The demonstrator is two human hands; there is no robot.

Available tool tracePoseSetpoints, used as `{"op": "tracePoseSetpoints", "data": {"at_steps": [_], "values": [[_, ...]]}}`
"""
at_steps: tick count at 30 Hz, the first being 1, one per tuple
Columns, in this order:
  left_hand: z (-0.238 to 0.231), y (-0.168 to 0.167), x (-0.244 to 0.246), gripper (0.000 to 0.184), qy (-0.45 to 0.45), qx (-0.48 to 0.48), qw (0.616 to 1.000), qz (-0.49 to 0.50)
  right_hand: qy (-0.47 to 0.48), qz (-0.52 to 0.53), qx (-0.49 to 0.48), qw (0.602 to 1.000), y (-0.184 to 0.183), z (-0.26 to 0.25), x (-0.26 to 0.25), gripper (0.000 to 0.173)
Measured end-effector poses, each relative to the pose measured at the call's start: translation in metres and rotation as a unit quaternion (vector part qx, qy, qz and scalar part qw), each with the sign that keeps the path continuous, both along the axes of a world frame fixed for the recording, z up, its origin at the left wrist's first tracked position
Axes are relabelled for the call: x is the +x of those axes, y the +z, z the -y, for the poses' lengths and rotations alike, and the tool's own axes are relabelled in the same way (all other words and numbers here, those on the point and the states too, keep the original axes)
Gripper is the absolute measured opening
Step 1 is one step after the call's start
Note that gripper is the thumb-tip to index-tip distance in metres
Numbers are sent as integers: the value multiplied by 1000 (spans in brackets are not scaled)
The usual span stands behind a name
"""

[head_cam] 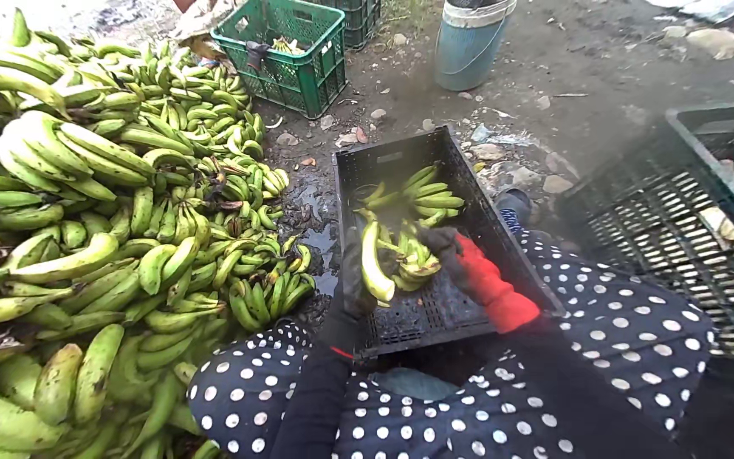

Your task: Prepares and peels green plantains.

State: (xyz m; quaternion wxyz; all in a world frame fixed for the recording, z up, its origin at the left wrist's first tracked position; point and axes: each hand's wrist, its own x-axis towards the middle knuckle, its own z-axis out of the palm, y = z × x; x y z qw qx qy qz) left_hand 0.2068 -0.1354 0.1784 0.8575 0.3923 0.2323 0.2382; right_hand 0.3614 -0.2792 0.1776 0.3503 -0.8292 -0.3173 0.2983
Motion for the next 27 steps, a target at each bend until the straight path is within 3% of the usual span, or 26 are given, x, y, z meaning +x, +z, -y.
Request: {"op": "tracePoseSetpoints", "data": {"at_steps": [4,7,10,12,14,15,17,19,22,27], "values": [[-7,-3,-8,35,8,184,980,-68,117,55,-39,991,15,25,-34,53],[-10,1,-15,43,-9,354,916,-190,124,48,-61,989,17,32,-45,56],[-6,8,-19,43,-24,414,886,-206,114,24,-83,990,14,21,-45,50],[-1,2,-19,42,-29,372,912,-172,70,10,-92,993,9,6,-45,50],[12,7,-9,37,-46,219,961,-162,-13,18,-109,994,8,-11,-39,51],[20,18,-6,38,-57,170,967,-180,-45,28,-116,992,8,-18,-33,51],[29,37,-2,41,-70,150,963,-214,-94,38,-110,989,5,-28,-15,46],[23,32,-5,39,-67,163,967,-186,-128,41,-78,988,4,-27,2,42],[2,0,-8,46,-42,154,980,-118,-83,43,-59,994,24,-12,7,42],[-13,-21,-1,45,93,256,950,-151,86,61,-81,991,22,16,-29,46]]}}
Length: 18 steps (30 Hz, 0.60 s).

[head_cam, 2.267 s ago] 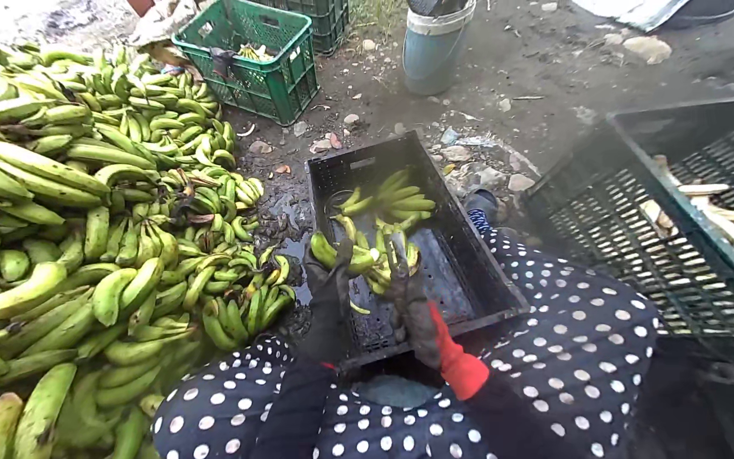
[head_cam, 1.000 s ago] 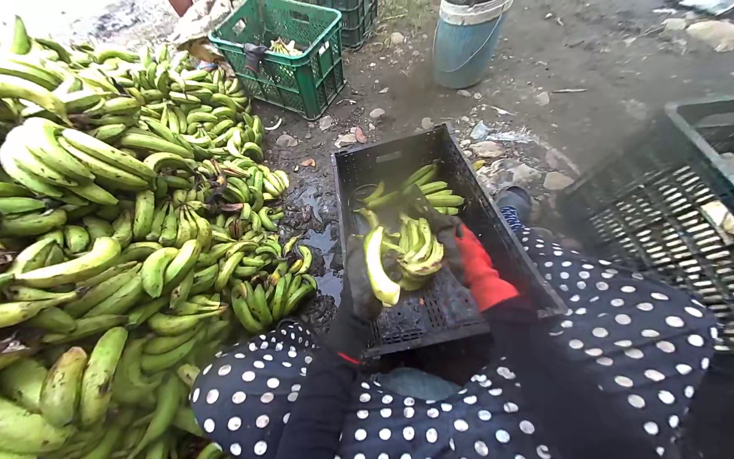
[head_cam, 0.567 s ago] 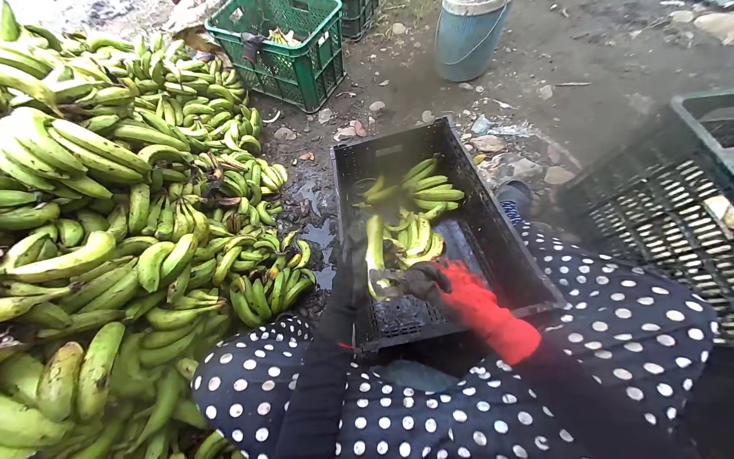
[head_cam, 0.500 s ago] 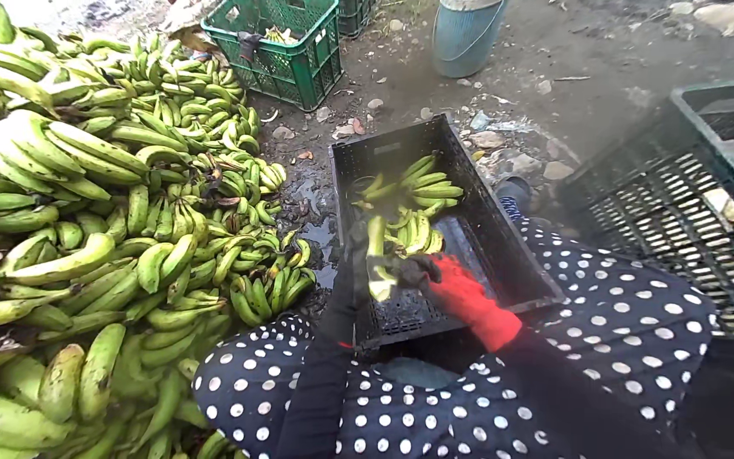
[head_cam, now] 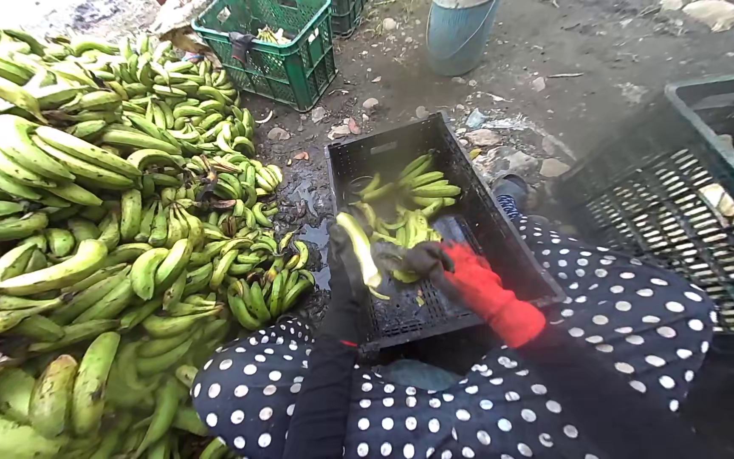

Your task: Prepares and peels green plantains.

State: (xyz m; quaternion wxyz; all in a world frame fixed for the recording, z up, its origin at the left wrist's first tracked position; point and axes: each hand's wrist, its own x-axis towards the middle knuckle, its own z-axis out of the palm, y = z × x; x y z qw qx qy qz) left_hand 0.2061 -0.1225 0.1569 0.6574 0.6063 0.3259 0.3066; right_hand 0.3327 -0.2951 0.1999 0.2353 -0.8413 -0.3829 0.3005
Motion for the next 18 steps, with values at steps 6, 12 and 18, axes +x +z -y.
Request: {"op": "tracePoseSetpoints", "data": {"at_steps": [6,12,18], "values": [[20,21,4,45,-110,-84,988,-69,-83,12,-44,995,-13,-23,3,47],[37,42,11,52,-109,-155,982,-9,-149,34,42,987,-13,-39,36,41],[3,4,22,51,157,-90,982,46,-37,14,-25,999,-24,-18,-13,53]]}}
